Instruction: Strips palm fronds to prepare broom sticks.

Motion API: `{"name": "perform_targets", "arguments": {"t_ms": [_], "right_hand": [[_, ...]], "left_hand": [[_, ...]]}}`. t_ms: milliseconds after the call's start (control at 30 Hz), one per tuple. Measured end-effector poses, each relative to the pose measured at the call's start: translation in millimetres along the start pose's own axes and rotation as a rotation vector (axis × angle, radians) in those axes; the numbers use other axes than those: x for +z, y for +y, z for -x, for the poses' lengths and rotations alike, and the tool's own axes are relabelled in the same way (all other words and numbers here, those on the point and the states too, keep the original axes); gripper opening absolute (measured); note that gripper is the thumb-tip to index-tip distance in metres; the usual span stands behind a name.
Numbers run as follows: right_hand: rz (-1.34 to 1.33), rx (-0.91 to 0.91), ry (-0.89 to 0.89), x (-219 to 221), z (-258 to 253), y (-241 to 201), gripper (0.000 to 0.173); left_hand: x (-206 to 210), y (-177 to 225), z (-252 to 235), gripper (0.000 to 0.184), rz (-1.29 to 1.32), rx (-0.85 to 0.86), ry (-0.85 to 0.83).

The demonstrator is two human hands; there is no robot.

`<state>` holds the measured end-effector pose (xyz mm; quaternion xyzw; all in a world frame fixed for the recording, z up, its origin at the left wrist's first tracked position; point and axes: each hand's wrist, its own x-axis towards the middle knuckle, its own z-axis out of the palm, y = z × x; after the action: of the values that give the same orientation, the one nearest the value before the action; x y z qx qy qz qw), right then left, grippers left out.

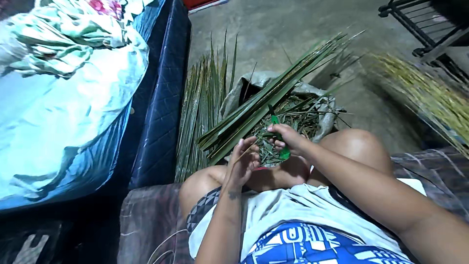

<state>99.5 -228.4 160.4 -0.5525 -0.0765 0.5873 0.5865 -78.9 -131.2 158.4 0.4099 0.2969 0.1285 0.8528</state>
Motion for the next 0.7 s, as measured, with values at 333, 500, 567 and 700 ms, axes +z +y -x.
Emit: {"name": "perform_targets", "arguments": {"t_ms": [333,500,567,700], "right_hand": [[0.813,-0.155,0.221,5.1,-2.9,4.3,0.029],[1.277,-0.060,-0.001,34.4,23.8,4.8,0.032],[1.326,-0.024,0.109,28.5,14.1,-1.1,0.034],[1.246,-0.032,0.377,-5.7,-14.7,-12.8,0.030]], "left_hand": [[6.9,5.5,5.9,0.028,-0.083,-0.116,0.090],[8.9,4.0,7.5,0.024,-0.207,-0.040,0.156],[11.1,3.4,8.9,0.021,-0.339,-0.030,0.184],[14.7,3.6,10.9,0.019,-0.464,-0.025,0.170]]}}
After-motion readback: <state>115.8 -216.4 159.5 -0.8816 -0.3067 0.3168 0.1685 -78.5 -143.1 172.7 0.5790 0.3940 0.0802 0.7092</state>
